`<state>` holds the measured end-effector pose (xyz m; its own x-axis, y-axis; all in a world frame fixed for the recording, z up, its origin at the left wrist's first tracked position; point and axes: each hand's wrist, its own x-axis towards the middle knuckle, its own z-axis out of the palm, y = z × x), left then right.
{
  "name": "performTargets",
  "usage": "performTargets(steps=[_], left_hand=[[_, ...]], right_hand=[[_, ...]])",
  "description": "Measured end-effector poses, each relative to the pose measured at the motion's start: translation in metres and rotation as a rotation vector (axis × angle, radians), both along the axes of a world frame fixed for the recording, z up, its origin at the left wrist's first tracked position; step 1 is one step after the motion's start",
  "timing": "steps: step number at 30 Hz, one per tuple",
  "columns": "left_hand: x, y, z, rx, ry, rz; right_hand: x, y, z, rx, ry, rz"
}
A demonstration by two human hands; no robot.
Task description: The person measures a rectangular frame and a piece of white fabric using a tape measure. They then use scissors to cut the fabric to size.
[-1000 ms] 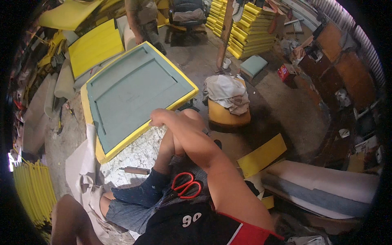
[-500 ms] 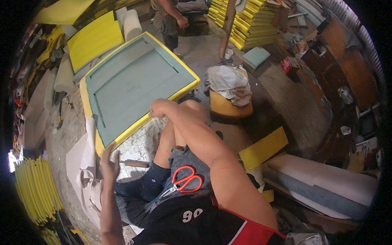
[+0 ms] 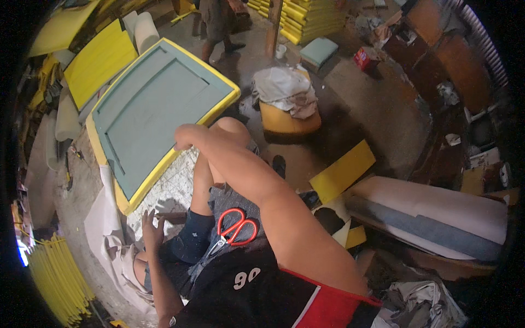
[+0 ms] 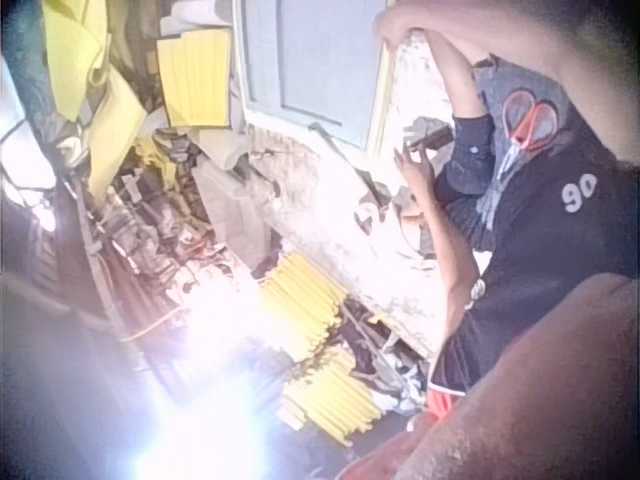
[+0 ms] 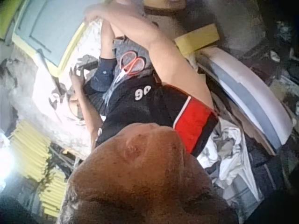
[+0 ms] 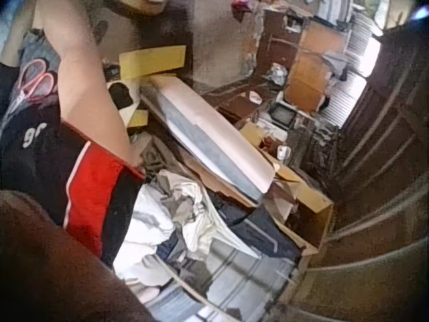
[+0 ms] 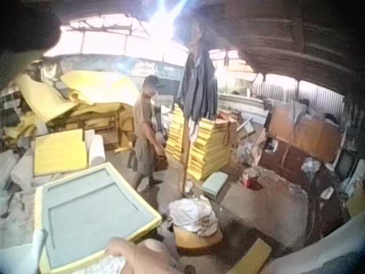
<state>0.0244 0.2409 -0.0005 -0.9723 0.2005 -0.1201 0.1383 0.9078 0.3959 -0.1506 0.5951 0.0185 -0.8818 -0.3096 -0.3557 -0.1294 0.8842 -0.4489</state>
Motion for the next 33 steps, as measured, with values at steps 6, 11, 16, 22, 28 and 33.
performTargets(steps=[6, 11, 16, 22, 28, 33], left_hand=[[-0.001, 0.0, -0.007, -0.068, -0.056, -0.113], [-0.004, 0.003, -0.013, -0.057, -0.141, -0.185], [-0.005, -0.005, -0.013, 0.02, -0.089, -0.308], [0.01, 0.003, 0.029, 0.071, -0.058, -0.014], [0.129, -0.042, 0.074, 0.377, 0.336, 0.207], [0.26, -0.138, 0.098, 0.22, 0.327, 0.801]], right_hand=[[0.009, -0.003, 0.01, 0.012, 0.021, 0.029], [0.013, 0.008, 0.018, -0.041, 0.078, 0.042], [-0.019, 0.0, -0.001, -0.023, 0.058, 0.159], [0.008, 0.038, 0.012, -0.372, 0.087, 0.062], [0.019, 0.014, 0.022, -0.131, -0.013, 0.1], [0.021, 0.036, 0.031, -0.061, -0.136, 0.149]])
